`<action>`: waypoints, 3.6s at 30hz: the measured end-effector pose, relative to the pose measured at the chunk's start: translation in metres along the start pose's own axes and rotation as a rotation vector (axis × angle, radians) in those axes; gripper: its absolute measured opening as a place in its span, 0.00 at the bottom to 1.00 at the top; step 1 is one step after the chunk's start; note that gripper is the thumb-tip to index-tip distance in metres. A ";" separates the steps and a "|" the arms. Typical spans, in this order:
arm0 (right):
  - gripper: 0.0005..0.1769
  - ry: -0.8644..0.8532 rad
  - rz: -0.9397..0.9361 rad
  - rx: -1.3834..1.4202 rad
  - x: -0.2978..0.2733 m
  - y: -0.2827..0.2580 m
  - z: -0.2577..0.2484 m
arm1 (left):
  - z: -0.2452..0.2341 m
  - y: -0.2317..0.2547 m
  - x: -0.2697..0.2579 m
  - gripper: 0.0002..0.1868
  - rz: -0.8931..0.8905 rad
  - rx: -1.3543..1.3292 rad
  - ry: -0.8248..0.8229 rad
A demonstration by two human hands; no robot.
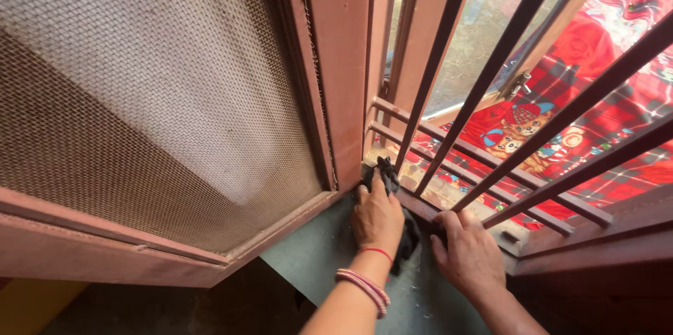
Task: The person cleans a window with a metal grille and a mesh screen using a dark cloth. They wipe the metal bars, the screen, and the window frame. At one point, they use a spray bottle to apply liquid to the cloth before continuing to wipe the window.
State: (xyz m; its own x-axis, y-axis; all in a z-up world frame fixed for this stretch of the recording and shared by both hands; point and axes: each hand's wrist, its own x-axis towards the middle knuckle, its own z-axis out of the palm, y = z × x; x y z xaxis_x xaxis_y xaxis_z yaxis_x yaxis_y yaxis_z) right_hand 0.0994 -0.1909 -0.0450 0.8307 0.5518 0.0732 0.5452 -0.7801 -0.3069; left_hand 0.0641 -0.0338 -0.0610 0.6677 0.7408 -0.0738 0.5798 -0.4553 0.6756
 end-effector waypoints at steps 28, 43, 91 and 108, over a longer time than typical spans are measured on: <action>0.09 0.289 0.221 0.567 -0.027 0.035 -0.020 | 0.059 0.005 -0.085 0.26 0.687 0.227 -0.234; 0.11 0.203 0.300 1.077 -0.049 0.073 -0.033 | 0.054 0.005 -0.072 0.34 0.719 0.405 -0.097; 0.21 -0.126 0.466 1.558 -0.030 0.057 -0.112 | 0.103 0.059 -0.105 0.09 0.677 -0.083 -0.135; 0.22 -0.179 0.470 1.535 -0.030 0.058 -0.116 | 0.116 0.046 -0.086 0.08 1.136 0.324 -0.101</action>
State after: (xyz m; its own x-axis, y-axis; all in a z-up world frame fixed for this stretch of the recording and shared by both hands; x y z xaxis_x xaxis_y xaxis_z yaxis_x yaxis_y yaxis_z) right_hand 0.1187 -0.2870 0.0450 0.8003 0.4730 -0.3684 -0.4526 0.0736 -0.8887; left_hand 0.0878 -0.1756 -0.1088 0.9014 -0.2047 0.3814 -0.2879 -0.9415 0.1751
